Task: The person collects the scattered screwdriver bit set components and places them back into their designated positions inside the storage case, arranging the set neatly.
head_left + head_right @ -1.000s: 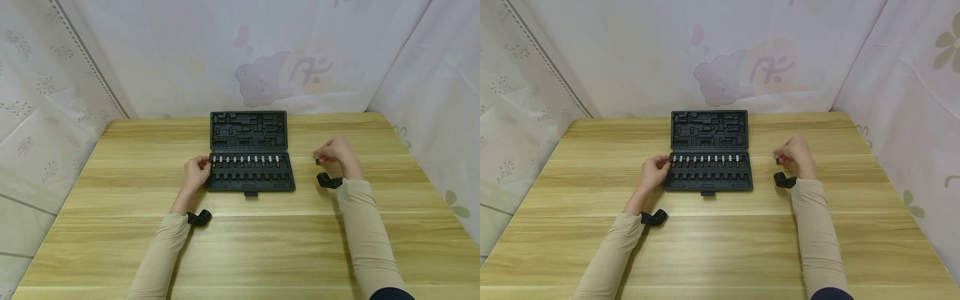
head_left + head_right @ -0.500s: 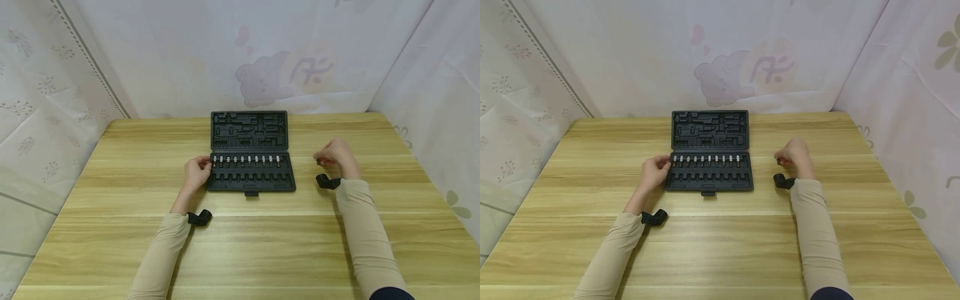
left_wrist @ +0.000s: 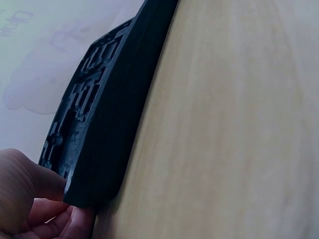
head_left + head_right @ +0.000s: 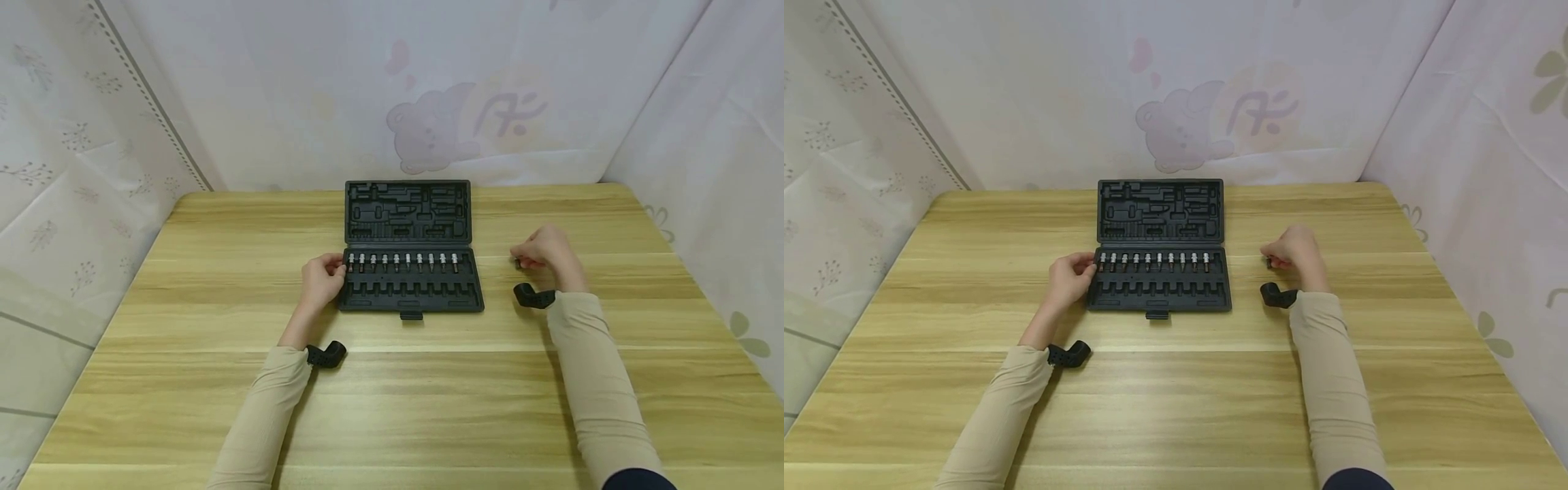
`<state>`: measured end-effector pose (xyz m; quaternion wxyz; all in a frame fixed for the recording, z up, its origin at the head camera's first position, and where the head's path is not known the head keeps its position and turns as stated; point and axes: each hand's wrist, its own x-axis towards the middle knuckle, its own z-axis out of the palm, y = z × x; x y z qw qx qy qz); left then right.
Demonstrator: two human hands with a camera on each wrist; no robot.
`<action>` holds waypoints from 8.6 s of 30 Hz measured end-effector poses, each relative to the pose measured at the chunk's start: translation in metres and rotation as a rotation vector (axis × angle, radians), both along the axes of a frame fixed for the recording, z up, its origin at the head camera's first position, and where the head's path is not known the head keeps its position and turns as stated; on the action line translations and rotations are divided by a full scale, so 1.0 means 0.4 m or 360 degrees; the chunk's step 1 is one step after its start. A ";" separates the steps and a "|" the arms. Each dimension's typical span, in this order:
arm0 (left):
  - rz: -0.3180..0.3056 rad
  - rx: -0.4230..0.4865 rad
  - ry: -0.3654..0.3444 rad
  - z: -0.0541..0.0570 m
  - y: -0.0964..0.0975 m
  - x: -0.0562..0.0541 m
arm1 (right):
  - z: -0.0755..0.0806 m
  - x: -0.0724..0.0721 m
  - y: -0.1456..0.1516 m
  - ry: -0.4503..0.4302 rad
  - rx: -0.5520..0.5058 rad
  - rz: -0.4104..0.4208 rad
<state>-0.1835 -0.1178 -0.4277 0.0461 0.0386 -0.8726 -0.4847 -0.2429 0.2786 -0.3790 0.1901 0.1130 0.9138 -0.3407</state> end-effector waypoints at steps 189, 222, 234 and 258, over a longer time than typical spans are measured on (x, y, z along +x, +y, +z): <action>-0.0427 0.0345 0.0292 0.081 -0.070 -0.170 | -0.038 -0.046 -0.138 0.1131 -0.0504 0.0439; -0.1007 -0.0363 0.0810 0.114 -0.108 -0.039 | -0.035 0.077 -0.093 0.1840 0.0074 0.1263; -0.1096 -0.0493 0.1012 0.099 -0.115 0.004 | -0.044 0.133 -0.089 0.1843 0.0134 0.1447; -0.1049 -0.0842 0.0769 0.084 -0.090 0.065 | -0.078 0.201 -0.107 0.1680 0.0315 0.1449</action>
